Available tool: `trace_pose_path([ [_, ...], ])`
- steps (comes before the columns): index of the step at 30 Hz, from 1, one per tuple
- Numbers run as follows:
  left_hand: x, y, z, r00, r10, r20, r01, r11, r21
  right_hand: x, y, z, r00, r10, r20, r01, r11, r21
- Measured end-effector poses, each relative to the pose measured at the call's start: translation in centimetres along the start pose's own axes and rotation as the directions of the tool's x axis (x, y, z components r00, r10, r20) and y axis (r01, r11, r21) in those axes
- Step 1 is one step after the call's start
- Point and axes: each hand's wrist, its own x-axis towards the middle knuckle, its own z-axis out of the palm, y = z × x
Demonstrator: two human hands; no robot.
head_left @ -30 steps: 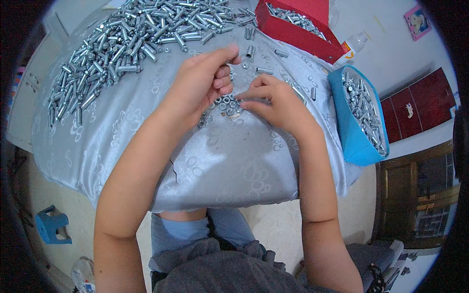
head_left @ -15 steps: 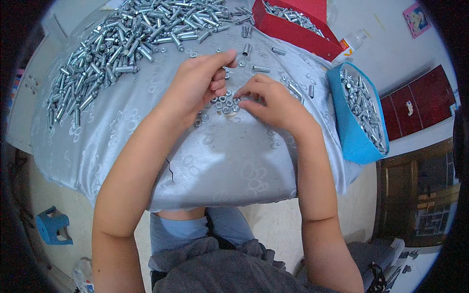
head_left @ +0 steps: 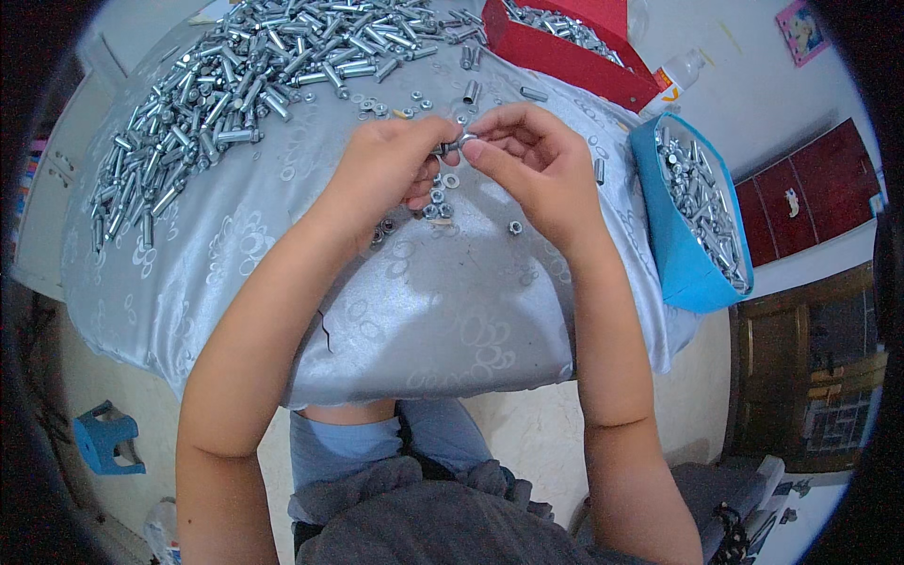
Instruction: The person sits at a table covered with a large pile of metal bolts, nuts, and washers. They repeatedly pick up a bolt and a nut, screw them together by hand, and place the assembled unit into a blue plastic bin. The person also occasionally sorts through the loose pile of bolts with their hands.
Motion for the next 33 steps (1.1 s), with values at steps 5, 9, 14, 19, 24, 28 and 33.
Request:
trace_pose_path([
  [5, -0.1, 0.0, -0.3, 0.999, 0.006, 0.037, -0.004, 0.999, -0.050, 0.1, 0.1, -0.1, 0.990, 0.123, 0.071, -0.134, 0.976, 0.170],
  [9, -0.2, 0.1, -0.4, 0.994, -0.006, 0.106, 0.020, 0.991, -0.135, 0.1, -0.1, -0.3, 0.954, 0.275, 0.123, -0.299, 0.914, 0.273],
  [14, -0.1, 0.0, -0.5, 0.984, -0.030, 0.177, 0.060, 0.984, -0.168, 0.0, 0.0, -1.0, 0.888, 0.395, 0.236, -0.455, 0.828, 0.328],
  [19, 0.0, -0.1, -0.5, 0.976, -0.043, 0.213, 0.078, 0.984, -0.160, 0.0, -0.6, -1.3, 0.856, 0.422, 0.299, -0.509, 0.787, 0.349],
  [24, 0.2, -0.2, -0.6, 0.977, -0.056, 0.207, 0.090, 0.983, -0.157, 0.0, -0.6, -1.5, 0.884, 0.392, 0.254, -0.452, 0.856, 0.250],
  [28, 0.3, -0.4, -0.4, 0.996, -0.036, 0.084, 0.047, 0.991, -0.126, -0.1, 0.0, -0.1, 0.980, 0.193, 0.041, -0.194, 0.981, 0.023],
  [33, 0.1, -0.2, 0.1, 1.000, 0.002, 0.028, 0.000, 0.996, -0.088, 0.1, 0.2, -0.1, 0.988, 0.153, 0.007, -0.153, 0.985, 0.084],
])
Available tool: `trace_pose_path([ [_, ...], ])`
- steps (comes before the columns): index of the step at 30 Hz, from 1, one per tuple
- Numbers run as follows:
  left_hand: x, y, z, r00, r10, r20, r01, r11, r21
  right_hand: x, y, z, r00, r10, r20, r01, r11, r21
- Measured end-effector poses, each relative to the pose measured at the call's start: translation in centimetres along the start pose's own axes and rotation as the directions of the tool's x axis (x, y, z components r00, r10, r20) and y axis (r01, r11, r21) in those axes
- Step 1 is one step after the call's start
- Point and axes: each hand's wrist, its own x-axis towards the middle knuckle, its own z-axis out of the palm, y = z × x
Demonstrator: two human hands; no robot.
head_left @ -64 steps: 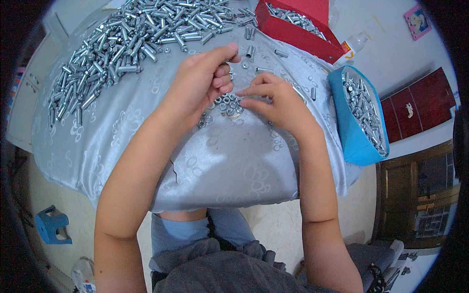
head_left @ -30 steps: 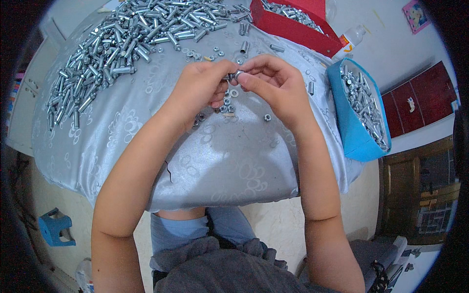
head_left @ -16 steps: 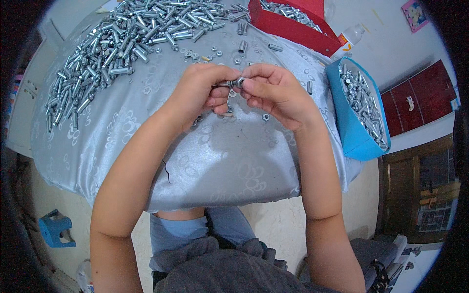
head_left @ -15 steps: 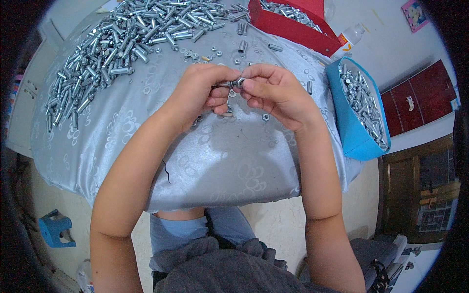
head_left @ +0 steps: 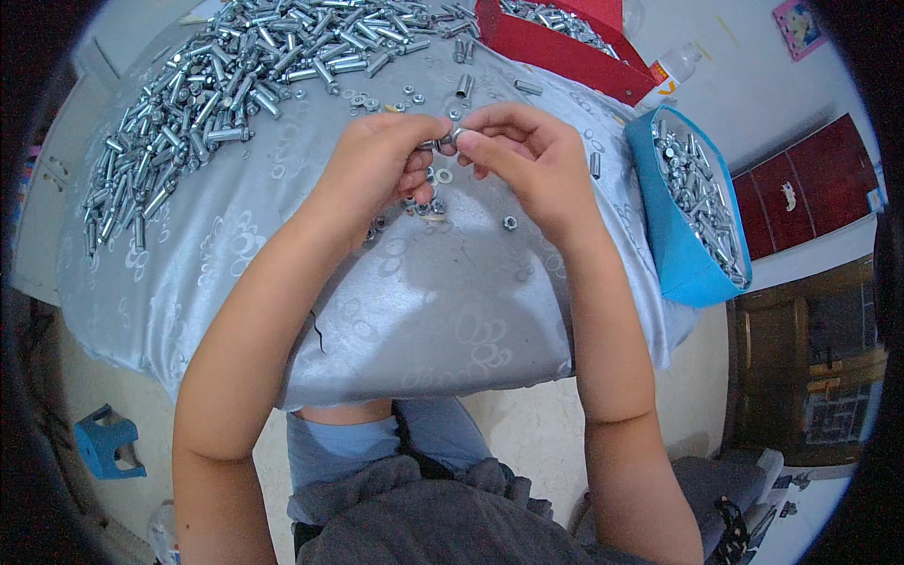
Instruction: The person sits at a table covered with a large pile of metal bolts, nuts, and washers. They repeatedly pick up a bolt and a nut, screw them together by hand, and place the assembled unit into a blue plastic bin. The person also occasionally sorts through the loose pile of bolts with their hands.
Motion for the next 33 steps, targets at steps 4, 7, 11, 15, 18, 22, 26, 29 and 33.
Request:
trace_pose_path([
  [4, -0.1, 0.1, 0.0, 0.999, -0.004, 0.053, 0.002, 0.999, 0.033, 0.0, -0.5, -1.1, 0.995, 0.079, 0.061, -0.083, 0.995, 0.059],
  [7, -0.1, 0.0, -0.1, 0.999, 0.011, 0.052, -0.013, 0.999, 0.031, 0.1, -0.3, -1.0, 0.988, 0.110, 0.106, -0.122, 0.986, 0.112],
  [11, -0.1, -0.1, -0.6, 0.993, 0.032, 0.114, -0.036, 0.999, 0.032, -0.1, -0.5, -0.8, 0.972, 0.177, 0.154, -0.204, 0.962, 0.179],
  [15, -0.6, 0.2, -0.3, 0.988, 0.035, 0.151, -0.035, 0.999, -0.007, -0.1, -0.3, -1.2, 0.927, 0.255, 0.273, -0.322, 0.916, 0.237],
  [18, -0.6, 0.2, -0.3, 0.991, 0.036, 0.131, -0.030, 0.999, -0.044, -0.2, -0.2, -1.0, 0.949, 0.200, 0.245, -0.273, 0.908, 0.318],
  [22, -0.7, 0.3, 0.5, 0.994, 0.108, -0.006, -0.108, 0.994, 0.004, 0.0, -0.1, 0.0, 1.000, 0.011, 0.003, -0.011, 0.989, 0.148],
  [26, -0.5, 0.5, 0.2, 0.989, 0.137, -0.055, -0.135, 0.990, 0.036, -0.2, -0.3, 0.7, 0.993, -0.096, -0.065, 0.098, 0.995, 0.021],
  [29, -0.3, 0.4, 0.4, 0.984, 0.168, -0.066, -0.169, 0.986, -0.012, -0.4, -0.3, 0.5, 0.983, -0.176, -0.049, 0.176, 0.984, -0.010],
  [33, -0.5, 0.5, 0.2, 0.987, 0.151, -0.056, -0.149, 0.988, 0.045, -0.4, -0.3, 0.6, 0.956, -0.291, -0.040, 0.278, 0.939, -0.202],
])
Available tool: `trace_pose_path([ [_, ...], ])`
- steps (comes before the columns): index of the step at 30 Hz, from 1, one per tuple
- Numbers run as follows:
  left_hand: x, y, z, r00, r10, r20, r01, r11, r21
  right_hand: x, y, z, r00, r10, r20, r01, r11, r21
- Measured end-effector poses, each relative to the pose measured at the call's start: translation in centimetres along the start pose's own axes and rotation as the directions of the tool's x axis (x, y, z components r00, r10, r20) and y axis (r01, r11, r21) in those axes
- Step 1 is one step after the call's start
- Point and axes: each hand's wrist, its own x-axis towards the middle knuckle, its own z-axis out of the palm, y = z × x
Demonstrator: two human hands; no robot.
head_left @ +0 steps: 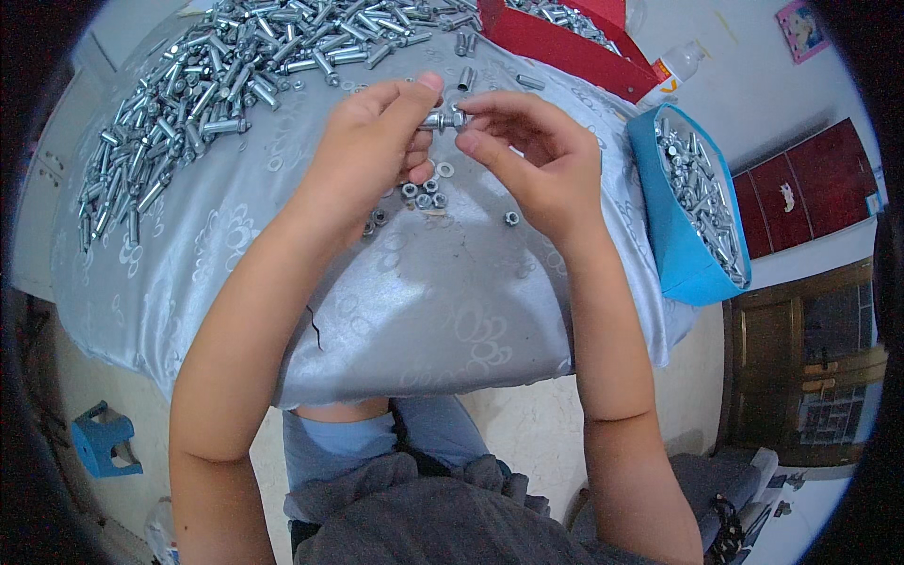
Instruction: The person sits at a table covered with a large pile of metal bolts, nuts, and washers. They repeatedly pick up a bolt and a nut, screw them together by hand, and place the assembled unit into a blue plastic bin. The person also occasionally sorts through the loose pile of bolts with their hands.
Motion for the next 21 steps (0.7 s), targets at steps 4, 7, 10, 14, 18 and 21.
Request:
trace_pose_path([
  [4, -0.2, 0.2, 0.2, 1.000, -0.012, 0.007, 0.012, 1.000, 0.010, -0.2, 0.4, -0.8, 0.992, -0.084, 0.096, 0.106, 0.963, -0.250],
  [7, -0.3, 0.4, 0.1, 1.000, -0.002, 0.023, 0.001, 0.999, 0.035, -0.4, -0.4, -0.6, 0.993, -0.039, 0.111, 0.071, 0.951, -0.302],
  [10, -0.2, 0.4, -0.1, 0.999, 0.000, 0.036, -0.001, 1.000, 0.029, -0.3, -0.6, -0.2, 0.996, -0.081, 0.026, 0.085, 0.966, -0.245],
  [14, -0.2, 0.3, 0.0, 1.000, -0.014, 0.020, 0.014, 1.000, 0.024, 0.1, 0.6, -0.7, 0.977, -0.205, 0.059, 0.213, 0.932, -0.294],
  [18, -0.3, 0.3, 0.1, 1.000, -0.026, 0.012, 0.026, 0.999, 0.045, 0.0, 0.2, -1.2, 0.978, -0.176, 0.113, 0.207, 0.894, -0.398],
  [21, -0.2, 0.3, 0.1, 0.999, -0.028, 0.019, 0.027, 0.999, 0.037, -0.1, -0.3, -1.0, 0.989, -0.130, 0.071, 0.146, 0.925, -0.351],
])
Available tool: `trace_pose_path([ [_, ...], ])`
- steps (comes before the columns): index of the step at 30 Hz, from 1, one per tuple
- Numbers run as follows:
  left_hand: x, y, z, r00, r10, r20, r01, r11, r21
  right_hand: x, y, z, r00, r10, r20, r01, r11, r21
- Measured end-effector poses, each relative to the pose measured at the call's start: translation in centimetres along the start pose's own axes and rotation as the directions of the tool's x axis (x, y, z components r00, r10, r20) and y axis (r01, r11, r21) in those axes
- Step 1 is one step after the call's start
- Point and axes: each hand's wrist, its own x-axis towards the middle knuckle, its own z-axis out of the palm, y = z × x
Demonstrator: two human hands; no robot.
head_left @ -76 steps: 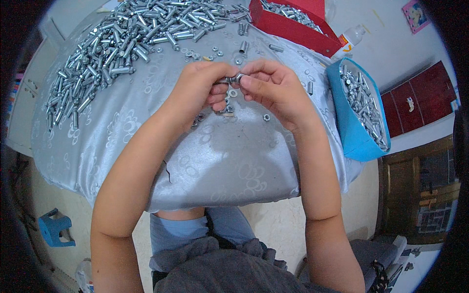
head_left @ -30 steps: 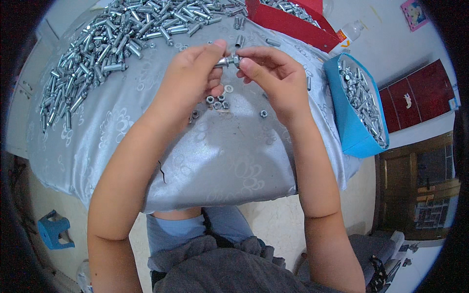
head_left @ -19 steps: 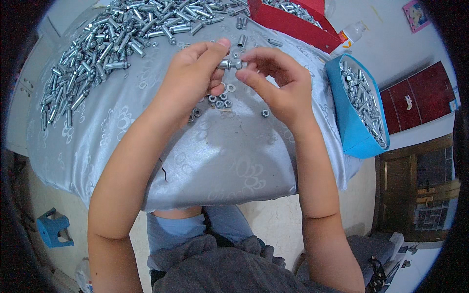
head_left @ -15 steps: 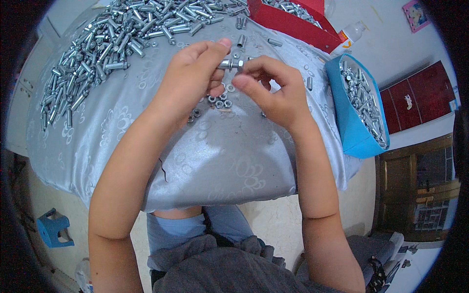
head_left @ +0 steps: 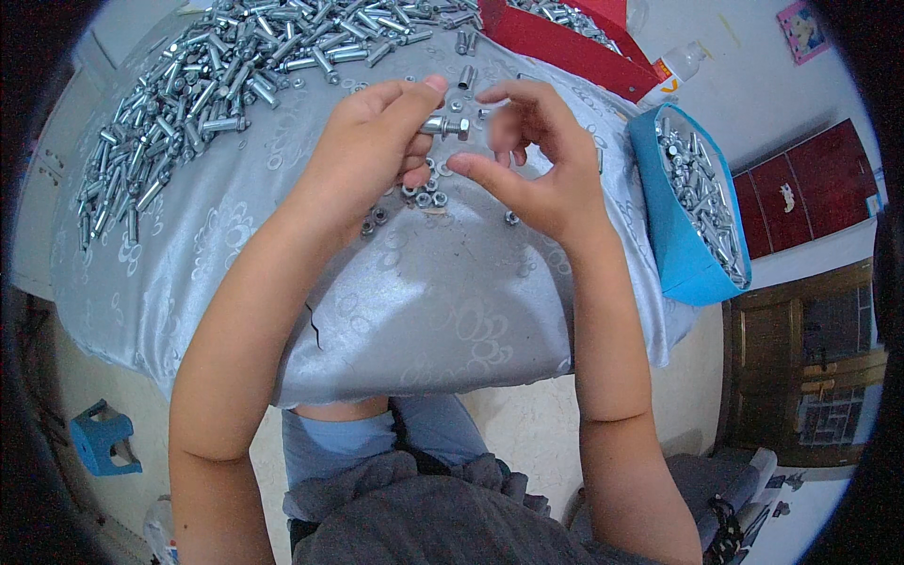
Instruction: The person sits at a table covered with a large pile of metal bolts, nuts, and washers. They repeatedly pick up a bolt and a nut, screw them together by hand, and place the assembled unit into a blue plastic bin. The person also occasionally sorts through the loose pile of bolts with their hands.
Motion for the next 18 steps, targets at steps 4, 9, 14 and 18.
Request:
trace_pose_path([
  [4, 0.00, -0.09, -0.16, 1.000, -0.010, -0.014, 0.010, 1.000, 0.003, 0.10, 0.33, 0.36, 0.999, -0.048, 0.018, 0.047, 0.998, 0.027],
  [9, -0.36, 0.15, 0.30, 0.999, -0.041, -0.010, 0.041, 0.999, 0.010, -0.23, 0.47, -0.43, 0.999, -0.040, 0.027, 0.041, 0.997, -0.058],
  [14, 0.00, -0.34, -0.04, 0.999, -0.045, 0.002, 0.045, 0.999, 0.004, 0.15, 0.46, -0.27, 0.988, -0.148, 0.045, 0.152, 0.985, -0.083],
  [18, -0.28, -0.14, 0.09, 0.999, -0.036, 0.033, 0.036, 0.999, 0.007, -0.20, 0.45, -0.38, 0.996, -0.085, -0.003, 0.084, 0.995, -0.061],
])
